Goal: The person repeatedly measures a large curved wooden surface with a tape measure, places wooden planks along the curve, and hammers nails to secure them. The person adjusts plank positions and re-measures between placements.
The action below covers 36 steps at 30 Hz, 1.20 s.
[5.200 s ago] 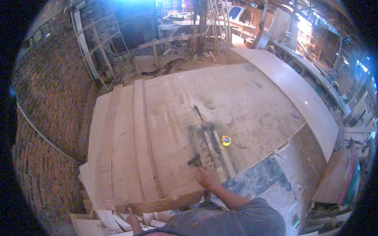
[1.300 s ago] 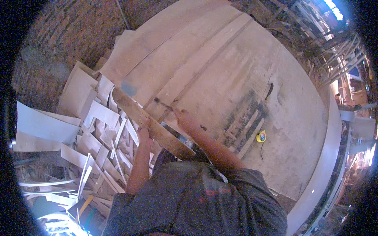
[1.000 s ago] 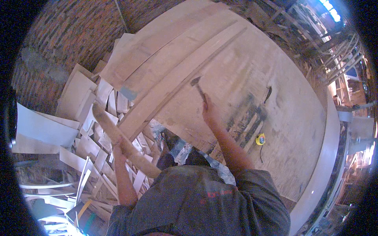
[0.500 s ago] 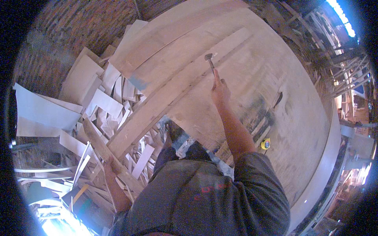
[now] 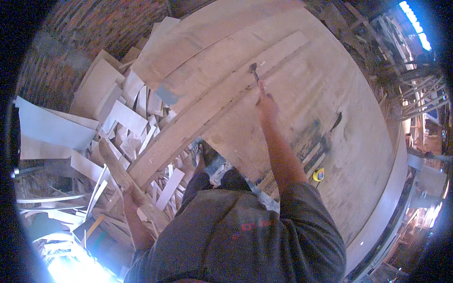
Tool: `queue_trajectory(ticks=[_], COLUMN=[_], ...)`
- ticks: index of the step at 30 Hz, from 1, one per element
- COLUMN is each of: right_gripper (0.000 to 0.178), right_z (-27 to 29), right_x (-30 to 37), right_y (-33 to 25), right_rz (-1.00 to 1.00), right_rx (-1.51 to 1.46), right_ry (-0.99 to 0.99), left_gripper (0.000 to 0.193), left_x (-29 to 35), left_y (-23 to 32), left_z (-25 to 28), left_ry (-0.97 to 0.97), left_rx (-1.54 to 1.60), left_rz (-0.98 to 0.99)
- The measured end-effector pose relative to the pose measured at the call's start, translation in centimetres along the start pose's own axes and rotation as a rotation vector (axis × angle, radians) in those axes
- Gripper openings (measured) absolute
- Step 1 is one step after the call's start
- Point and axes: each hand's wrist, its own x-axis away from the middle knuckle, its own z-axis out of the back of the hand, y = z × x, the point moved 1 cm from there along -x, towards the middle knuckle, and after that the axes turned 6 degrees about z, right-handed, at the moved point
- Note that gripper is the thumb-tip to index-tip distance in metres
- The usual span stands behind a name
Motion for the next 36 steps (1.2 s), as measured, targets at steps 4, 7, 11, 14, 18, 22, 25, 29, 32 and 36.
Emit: queue_trajectory(ticks=[4,7,11,14,18,22,25,29,32,36], right_gripper=[0.058,0.057,0.058,0.056,0.052,0.047,0.041,0.04,0.042,0.051], right_z=[0.5,0.2,-0.7,0.0,3.9,7.5,10.3,14.6,16.5,17.6], right_x=[-1.3,-1.1,-1.3,-2.6,1.0,10.6,19.8,29.9,39.5,38.2], right_y=[-0.7,-0.6,0.5,1.2,3.6,10.8,19.9,28.3,36.4,31.8], right_rz=[-0.092,-0.033,-0.035,-0.14,-0.207,-0.509,-0.612,-0.955,-1.137,-0.964], right_rx=[-0.01,-0.131,-0.021,-0.08,-0.113,-0.174,-0.045,-0.273,-0.153,0.541], right_ry=[-0.101,0.064,-0.135,-0.172,-0.123,0.048,0.37,0.43,0.337,0.158], left_gripper=[0.064,0.062,0.058,0.057,0.058,0.059,0.06,0.061,0.065,0.063], left_x=[0.6,1.3,2.1,3.3,2.4,1.6,1.5,0.8,1.2,8.3], left_y=[-0.3,0.2,0.8,1.4,1.5,2.5,4.7,8.1,8.9,10.5], left_z=[-0.1,-0.7,-1.0,-2.6,-2.0,-3.7,-7.1,-12.2,-18.9,-27.3], left_ry=[0.021,-0.007,-0.007,-0.081,-0.112,-0.126,-0.17,-0.256,-0.564,-0.567], left_rx=[0.013,0.012,-0.043,-0.041,-0.033,-0.051,-0.07,-0.073,-0.046,-0.089], left_rz=[-0.039,-0.036,-0.096,-0.112,-0.023,-0.033,-0.057,-0.097,-0.123,-0.288])
